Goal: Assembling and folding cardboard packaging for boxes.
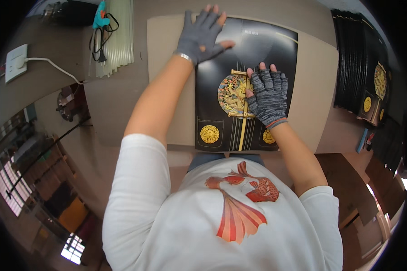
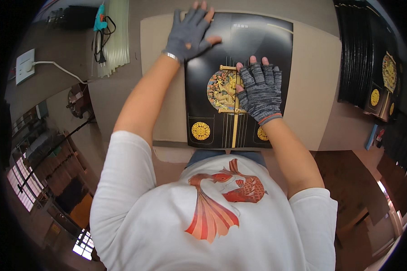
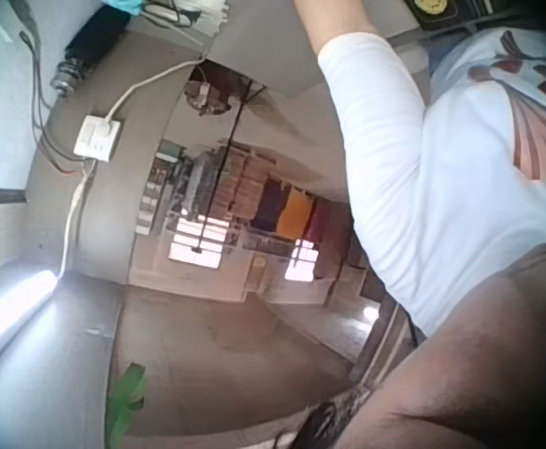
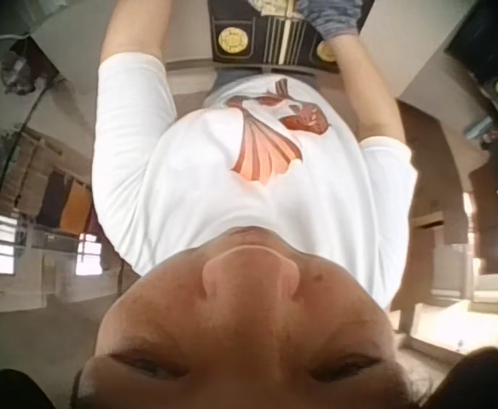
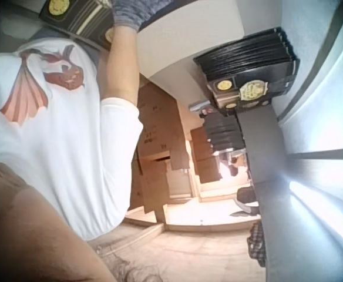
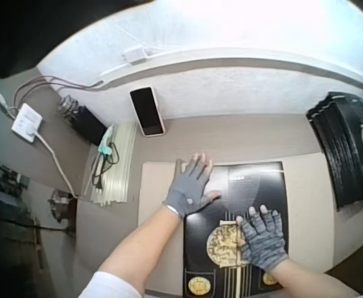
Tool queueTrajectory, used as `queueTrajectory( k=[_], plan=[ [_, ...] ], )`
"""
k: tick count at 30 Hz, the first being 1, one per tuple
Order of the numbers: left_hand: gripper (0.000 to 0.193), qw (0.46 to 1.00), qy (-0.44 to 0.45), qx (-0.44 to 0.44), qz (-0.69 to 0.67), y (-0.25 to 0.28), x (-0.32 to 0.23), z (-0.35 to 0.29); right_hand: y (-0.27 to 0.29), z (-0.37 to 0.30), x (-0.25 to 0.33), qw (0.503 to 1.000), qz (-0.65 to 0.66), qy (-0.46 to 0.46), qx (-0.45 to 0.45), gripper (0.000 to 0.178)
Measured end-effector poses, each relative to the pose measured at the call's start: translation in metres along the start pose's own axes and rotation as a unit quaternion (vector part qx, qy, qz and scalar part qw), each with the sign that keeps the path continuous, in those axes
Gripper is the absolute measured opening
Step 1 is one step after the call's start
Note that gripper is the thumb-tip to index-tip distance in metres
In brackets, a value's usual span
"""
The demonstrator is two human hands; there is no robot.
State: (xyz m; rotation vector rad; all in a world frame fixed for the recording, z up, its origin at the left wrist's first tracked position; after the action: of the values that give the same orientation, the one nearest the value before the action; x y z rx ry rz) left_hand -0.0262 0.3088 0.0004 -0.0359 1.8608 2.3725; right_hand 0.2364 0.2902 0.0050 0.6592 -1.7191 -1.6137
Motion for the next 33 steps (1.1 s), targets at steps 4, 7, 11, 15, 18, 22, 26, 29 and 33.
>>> queueTrajectory(
  k=[4,7,11,15,18,22,26,29,33],
  plan=[
    [0.088,0.996,0.034,0.074,0.022,0.001,0.004,0.033,0.002,0.001,-0.002,1.000,0.009,-0.009,0.001,0.063],
    [0.087,0.998,0.045,0.039,0.018,-0.004,0.002,0.019,-0.001,-0.001,0.000,1.000,0.004,-0.006,0.009,0.062],
    [0.087,0.997,0.069,-0.012,-0.024,-0.006,-0.031,-0.038,0.002,0.002,0.001,0.999,-0.029,-0.012,0.018,0.060],
    [0.089,0.992,0.070,0.019,-0.106,0.028,-0.107,-0.133,-0.003,0.000,-0.002,0.999,-0.041,-0.009,-0.004,0.060],
    [0.094,0.985,0.085,0.080,-0.124,0.042,-0.159,-0.198,0.003,0.000,0.002,0.999,-0.042,0.003,-0.024,0.059],
    [0.099,0.977,0.112,0.082,-0.161,0.047,-0.193,-0.229,0.010,-0.001,0.005,0.990,-0.003,0.133,-0.055,0.051],
    [0.103,0.983,0.121,0.045,-0.129,0.041,-0.196,-0.232,0.038,0.014,0.031,0.950,0.041,0.306,-0.042,0.042],
    [0.102,0.984,0.119,0.038,-0.126,0.038,-0.196,-0.232,0.051,0.031,0.040,0.909,-0.052,0.413,0.036,0.040],
    [0.103,0.983,0.116,0.015,-0.142,0.034,-0.195,-0.233,0.111,0.022,0.035,0.901,-0.109,0.404,0.117,0.034]
  ],
)
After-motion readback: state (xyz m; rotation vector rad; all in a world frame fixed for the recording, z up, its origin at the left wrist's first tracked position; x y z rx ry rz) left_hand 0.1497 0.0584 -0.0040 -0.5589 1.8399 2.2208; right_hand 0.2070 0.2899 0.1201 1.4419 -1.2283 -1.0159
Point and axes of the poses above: each hand's wrist, its own z-axis towards the middle knuckle, its own y-axis out of the back of the hand, x = y × z, the point moved 3 cm from there along z, towards the middle knuckle, and after that the axes turned 1 degree about -z, right-handed, at the moved point
